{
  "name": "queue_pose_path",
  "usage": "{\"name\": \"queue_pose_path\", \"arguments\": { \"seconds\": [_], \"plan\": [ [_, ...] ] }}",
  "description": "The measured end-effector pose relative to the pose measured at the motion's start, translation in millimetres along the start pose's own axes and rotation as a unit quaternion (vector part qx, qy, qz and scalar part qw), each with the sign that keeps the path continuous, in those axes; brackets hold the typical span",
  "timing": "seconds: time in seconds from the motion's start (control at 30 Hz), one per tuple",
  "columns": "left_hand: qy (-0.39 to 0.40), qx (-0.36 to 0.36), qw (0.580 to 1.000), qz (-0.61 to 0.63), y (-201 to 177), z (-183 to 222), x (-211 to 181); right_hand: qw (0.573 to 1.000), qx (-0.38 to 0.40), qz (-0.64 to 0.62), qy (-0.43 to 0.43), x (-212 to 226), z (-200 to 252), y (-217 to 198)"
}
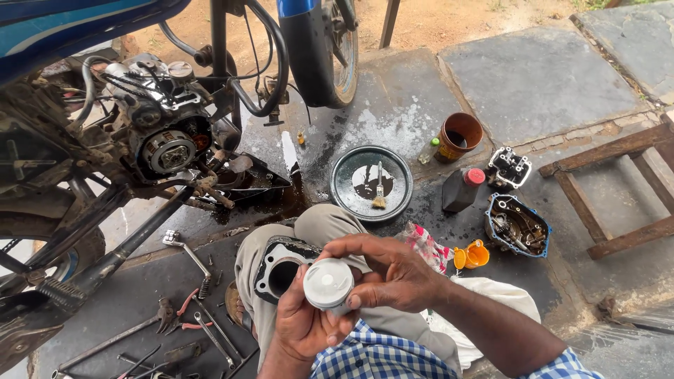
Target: The person is inspecting and adjusting piston rings on a motorcycle engine piston during a repair task.
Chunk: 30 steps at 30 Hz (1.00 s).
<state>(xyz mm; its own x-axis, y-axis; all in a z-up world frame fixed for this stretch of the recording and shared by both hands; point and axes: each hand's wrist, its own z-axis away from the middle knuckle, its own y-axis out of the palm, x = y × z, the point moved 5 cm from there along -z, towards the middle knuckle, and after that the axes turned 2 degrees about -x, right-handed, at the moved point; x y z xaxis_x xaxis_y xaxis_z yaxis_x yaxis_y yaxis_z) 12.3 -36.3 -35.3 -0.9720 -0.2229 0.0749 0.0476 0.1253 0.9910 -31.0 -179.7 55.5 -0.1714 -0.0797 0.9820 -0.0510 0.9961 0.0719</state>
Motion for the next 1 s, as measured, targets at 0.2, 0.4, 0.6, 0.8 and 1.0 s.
{"name": "queue_pose_path", "arguments": {
  "seconds": [0.2, 0.4, 0.6, 0.8, 1.0],
  "plan": [
    [0.133, -0.085, 0.966, -0.207, 54, -14, -4, 0.989, -0.06, -0.136, 0.014, -28, 4, -11],
    [0.21, -0.135, 0.935, -0.252, 41, -13, -11, 0.989, -0.064, -0.127, -0.027, -22, 0, -15],
    [0.265, -0.157, 0.907, -0.286, 35, -15, -12, 0.997, -0.049, -0.052, -0.023, 5, -4, -14],
    [0.283, -0.192, 0.875, -0.342, 34, -11, -14, 0.995, -0.031, 0.096, 0.006, -3, -4, -24],
    [0.283, -0.209, 0.864, -0.361, 28, -5, -16, 0.999, -0.037, 0.025, 0.031, -13, -8, -20]
  ]
}}
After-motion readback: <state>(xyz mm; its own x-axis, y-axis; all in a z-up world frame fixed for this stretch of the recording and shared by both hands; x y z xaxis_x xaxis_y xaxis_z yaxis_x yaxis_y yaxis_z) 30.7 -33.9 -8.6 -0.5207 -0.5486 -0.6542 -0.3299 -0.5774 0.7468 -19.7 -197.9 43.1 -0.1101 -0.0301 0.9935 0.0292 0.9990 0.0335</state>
